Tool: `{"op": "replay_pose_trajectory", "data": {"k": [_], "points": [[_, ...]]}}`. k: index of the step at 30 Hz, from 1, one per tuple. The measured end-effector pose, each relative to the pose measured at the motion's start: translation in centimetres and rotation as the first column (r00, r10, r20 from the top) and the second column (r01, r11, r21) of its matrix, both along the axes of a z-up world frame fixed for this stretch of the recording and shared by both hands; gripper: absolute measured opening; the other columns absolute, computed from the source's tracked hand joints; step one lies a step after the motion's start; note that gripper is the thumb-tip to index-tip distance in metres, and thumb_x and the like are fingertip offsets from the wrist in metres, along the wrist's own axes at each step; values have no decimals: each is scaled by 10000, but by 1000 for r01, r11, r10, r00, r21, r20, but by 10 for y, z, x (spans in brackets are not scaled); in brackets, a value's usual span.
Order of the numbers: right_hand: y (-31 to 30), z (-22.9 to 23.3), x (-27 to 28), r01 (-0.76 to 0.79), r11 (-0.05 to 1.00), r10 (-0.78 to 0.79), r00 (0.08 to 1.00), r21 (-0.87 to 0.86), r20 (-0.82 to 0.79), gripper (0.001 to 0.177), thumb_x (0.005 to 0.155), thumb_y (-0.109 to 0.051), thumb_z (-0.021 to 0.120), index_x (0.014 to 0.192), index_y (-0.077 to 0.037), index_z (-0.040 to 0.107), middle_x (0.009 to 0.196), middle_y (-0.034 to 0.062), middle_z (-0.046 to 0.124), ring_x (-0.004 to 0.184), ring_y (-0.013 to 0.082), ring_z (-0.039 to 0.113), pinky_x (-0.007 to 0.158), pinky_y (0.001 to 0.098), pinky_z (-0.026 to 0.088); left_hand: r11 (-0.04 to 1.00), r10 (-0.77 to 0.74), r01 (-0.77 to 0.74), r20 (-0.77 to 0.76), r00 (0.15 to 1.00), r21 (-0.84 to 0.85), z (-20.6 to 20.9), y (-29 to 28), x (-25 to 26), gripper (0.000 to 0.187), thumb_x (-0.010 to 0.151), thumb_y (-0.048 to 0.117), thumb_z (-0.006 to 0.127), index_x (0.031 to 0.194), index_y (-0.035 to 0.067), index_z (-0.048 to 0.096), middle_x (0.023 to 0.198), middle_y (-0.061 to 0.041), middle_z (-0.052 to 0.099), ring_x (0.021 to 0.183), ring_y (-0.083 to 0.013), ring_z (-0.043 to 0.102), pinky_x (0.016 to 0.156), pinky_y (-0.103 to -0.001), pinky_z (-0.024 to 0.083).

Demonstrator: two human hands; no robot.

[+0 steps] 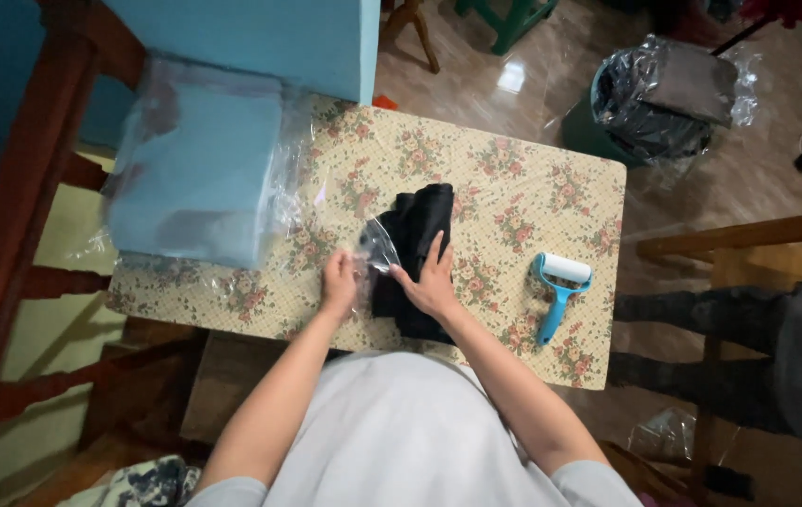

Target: Lint rolling, folding, and packing a pair of black pants into a plastic shipping bag

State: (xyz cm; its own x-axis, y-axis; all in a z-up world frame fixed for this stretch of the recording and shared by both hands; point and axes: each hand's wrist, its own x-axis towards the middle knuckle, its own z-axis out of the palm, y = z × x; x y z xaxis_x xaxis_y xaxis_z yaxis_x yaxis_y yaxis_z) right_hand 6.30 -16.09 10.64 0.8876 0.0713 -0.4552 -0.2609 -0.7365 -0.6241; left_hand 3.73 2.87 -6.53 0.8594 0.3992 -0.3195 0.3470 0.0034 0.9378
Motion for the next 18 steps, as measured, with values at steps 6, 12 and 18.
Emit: {"op": "replay_pose_trajectory", "data": {"k": [6, 12, 18], "points": [[29, 11, -7, -160, 916, 189, 981, -368, 44, 1510, 646, -781, 797, 1623, 21, -30, 1608, 431, 21, 1478, 629, 143, 1007, 829, 328, 973, 71, -103, 156, 985, 208, 126, 34, 10, 221, 1079, 202, 511, 970, 148, 695, 694, -30, 707, 634, -155, 701, 628, -274, 543], [44, -28, -3, -234, 783, 287, 958, -576, 0, 1532, 582, -598, 927, 1625, 14, -15, 1616, 421, -10, 1453, 665, 113, 967, 881, 285, 972, 20, -67, 206, 978, 224, 132, 38, 15, 221, 1081, 235, 523, 1005, 141, 708, 702, -57, 732, 669, -200, 751, 637, -299, 581], [37, -57, 9, -202, 721, 272, 962, -663, 2, 1320, 733, -411, 874, 1665, -166, -29, 1638, 349, 153, 1468, 623, 169, 1021, 878, 188, 970, -42, -19, 241, 970, 243, 120, 41, 7, 201, 1059, 167, 531, 997, 81, 701, 846, -130, 734, 701, -277, 761, 645, -381, 603]]}}
